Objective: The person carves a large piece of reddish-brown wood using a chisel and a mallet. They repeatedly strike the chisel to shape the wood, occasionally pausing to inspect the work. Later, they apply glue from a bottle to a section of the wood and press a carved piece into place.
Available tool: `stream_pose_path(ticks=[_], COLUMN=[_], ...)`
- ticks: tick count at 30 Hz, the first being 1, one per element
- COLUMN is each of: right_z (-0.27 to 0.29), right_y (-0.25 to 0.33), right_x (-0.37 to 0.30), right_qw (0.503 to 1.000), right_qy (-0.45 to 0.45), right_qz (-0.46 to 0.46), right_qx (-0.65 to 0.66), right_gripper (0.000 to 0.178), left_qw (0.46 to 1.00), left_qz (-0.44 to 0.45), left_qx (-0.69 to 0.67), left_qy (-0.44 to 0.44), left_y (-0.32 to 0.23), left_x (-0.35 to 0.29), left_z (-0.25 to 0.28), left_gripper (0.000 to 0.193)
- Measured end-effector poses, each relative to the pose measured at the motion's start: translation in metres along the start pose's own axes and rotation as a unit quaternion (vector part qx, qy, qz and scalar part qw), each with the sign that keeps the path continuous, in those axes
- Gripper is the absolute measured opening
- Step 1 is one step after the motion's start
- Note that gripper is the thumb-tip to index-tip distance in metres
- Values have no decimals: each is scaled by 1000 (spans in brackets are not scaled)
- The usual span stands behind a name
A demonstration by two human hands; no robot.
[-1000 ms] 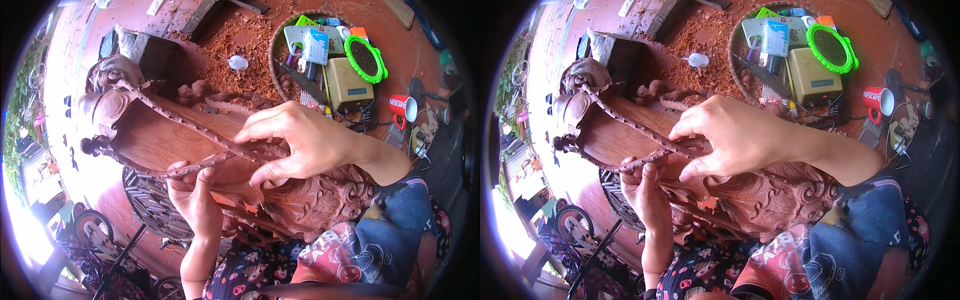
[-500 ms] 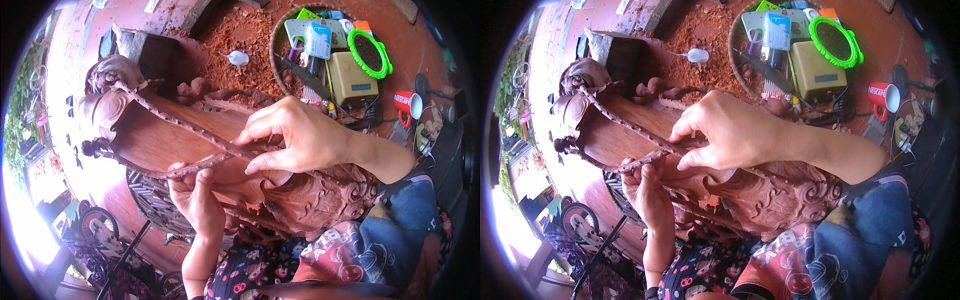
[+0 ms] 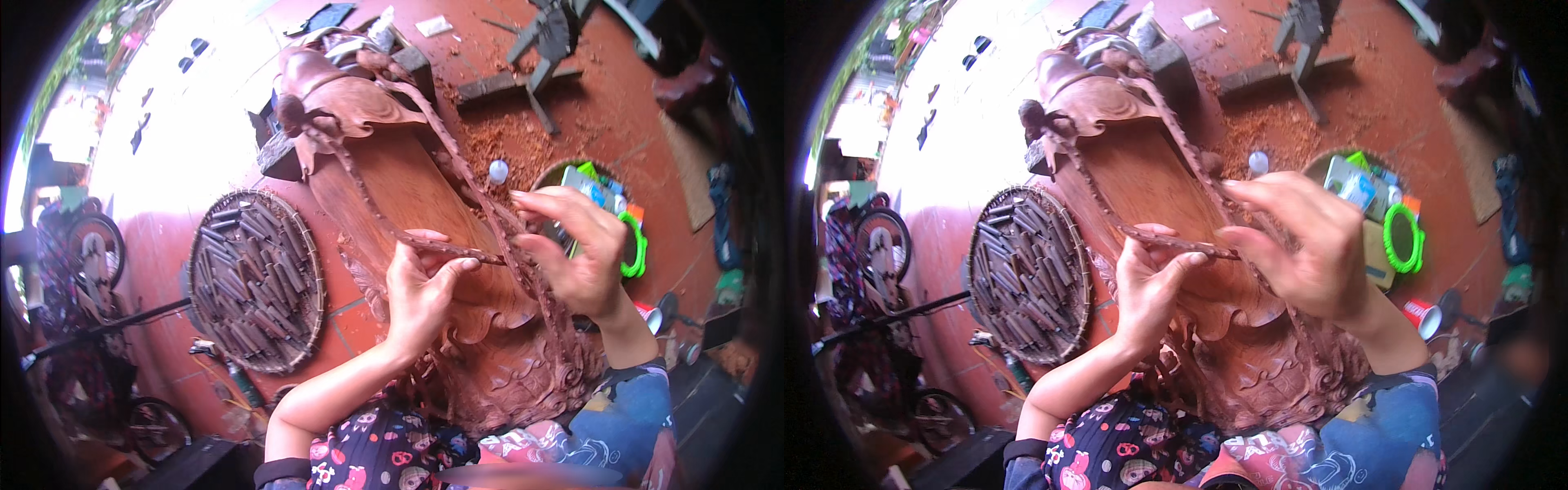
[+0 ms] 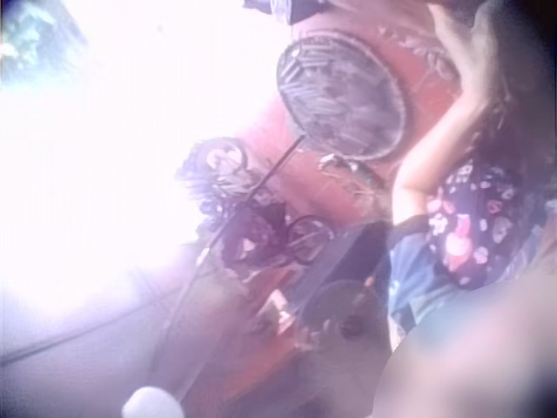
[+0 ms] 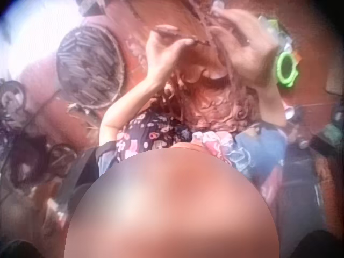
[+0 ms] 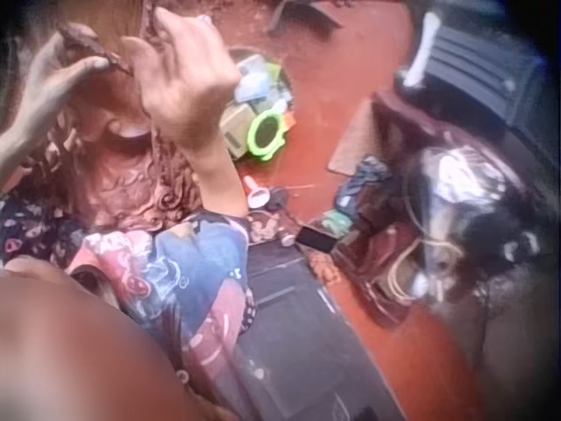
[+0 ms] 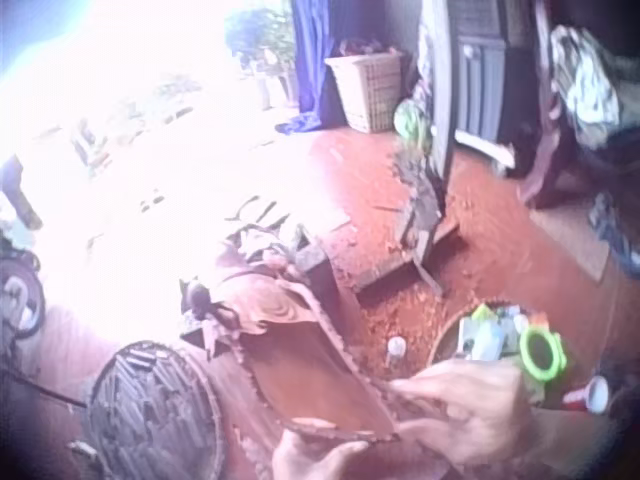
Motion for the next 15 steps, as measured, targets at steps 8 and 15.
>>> stream_pose_path(ticks=[8, 15], right_z=[-100, -130], right_y=[32, 10], right_x=[83, 113], right_qw=[985, 994], right_qy=[27, 42], right_qz=[150, 52], right_qx=[-80, -85], right_gripper=[31, 27], left_qw=[998, 992], left_qz=[-61, -67], left_qx=[0, 89], left_qy=[-31, -59], left_y=[0, -3], left_x=[4, 4], left_z=[-6, -3], left_gripper=[28, 32])
Point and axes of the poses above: each hand's wrist, its own x-axis towards the middle knuckle, its own z-axis out of the back of the hand, y = z × x, the point moved 9 cm from there along x, towards the middle knuckle, and after that the axes turned 11 degrees about x, right-handed, at the moved point
